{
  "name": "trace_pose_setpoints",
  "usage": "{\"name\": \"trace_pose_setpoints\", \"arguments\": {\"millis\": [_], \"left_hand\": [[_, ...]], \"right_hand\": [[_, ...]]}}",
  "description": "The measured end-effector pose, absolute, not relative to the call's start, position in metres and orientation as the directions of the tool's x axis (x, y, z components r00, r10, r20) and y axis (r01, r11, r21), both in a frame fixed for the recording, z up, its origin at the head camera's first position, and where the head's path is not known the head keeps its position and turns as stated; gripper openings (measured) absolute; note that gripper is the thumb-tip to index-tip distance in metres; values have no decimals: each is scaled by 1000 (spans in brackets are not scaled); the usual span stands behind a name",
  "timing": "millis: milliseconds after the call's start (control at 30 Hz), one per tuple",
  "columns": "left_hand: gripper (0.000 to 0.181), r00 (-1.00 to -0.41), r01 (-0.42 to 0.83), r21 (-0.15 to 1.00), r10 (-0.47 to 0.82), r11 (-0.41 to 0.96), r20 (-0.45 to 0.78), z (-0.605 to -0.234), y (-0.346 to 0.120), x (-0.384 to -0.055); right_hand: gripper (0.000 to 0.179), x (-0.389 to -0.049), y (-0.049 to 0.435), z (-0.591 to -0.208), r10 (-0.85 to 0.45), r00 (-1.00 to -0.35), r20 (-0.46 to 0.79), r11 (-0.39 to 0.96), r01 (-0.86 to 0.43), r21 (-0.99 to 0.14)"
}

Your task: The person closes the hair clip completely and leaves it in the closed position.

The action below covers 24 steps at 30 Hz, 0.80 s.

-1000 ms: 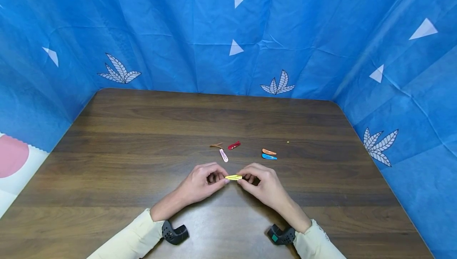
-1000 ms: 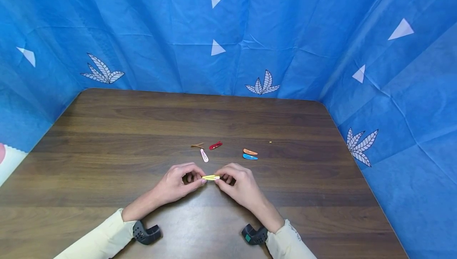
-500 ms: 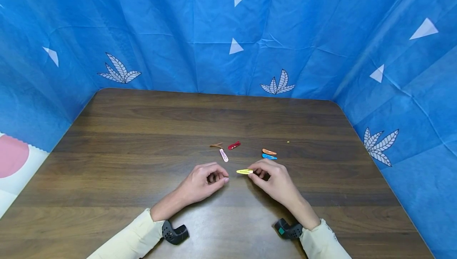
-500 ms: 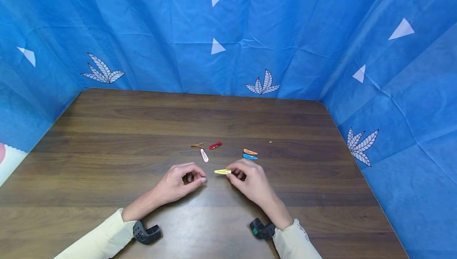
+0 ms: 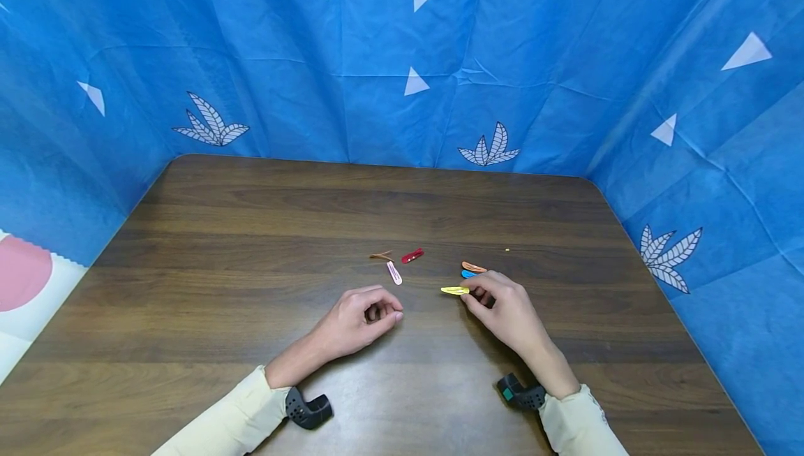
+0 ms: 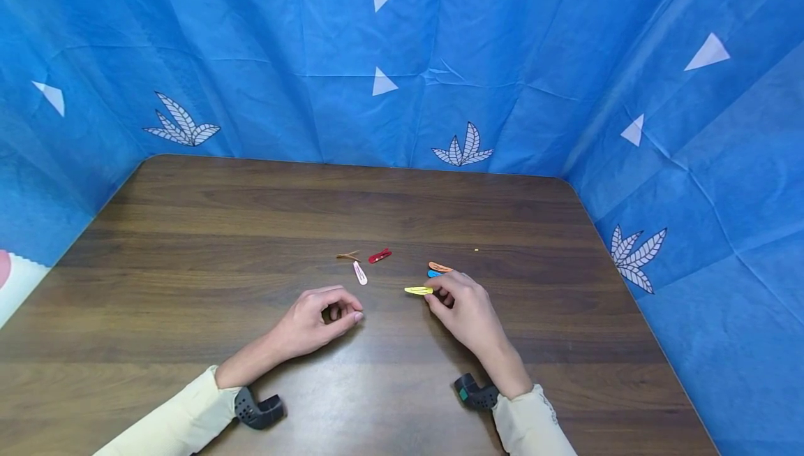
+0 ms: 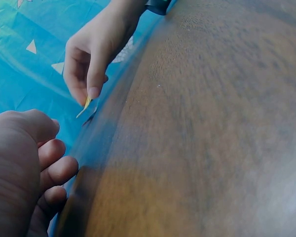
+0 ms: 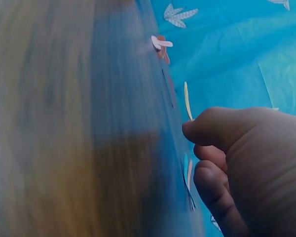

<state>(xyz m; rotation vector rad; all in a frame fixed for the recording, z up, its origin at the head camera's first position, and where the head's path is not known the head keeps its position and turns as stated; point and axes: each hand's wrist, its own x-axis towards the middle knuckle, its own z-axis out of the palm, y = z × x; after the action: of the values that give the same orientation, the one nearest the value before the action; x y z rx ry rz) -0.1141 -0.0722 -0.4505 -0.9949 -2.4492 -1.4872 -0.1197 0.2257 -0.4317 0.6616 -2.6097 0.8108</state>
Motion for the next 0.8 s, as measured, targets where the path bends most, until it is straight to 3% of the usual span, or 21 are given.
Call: {"name": "trace_pose_setpoints", "arguments": {"millis": [800], "left_hand": [[7, -770, 596, 746, 477, 298, 424, -452, -73, -115]], "right_hand": [[17, -124, 250, -430, -238, -913, 330, 854, -359, -377]]}}
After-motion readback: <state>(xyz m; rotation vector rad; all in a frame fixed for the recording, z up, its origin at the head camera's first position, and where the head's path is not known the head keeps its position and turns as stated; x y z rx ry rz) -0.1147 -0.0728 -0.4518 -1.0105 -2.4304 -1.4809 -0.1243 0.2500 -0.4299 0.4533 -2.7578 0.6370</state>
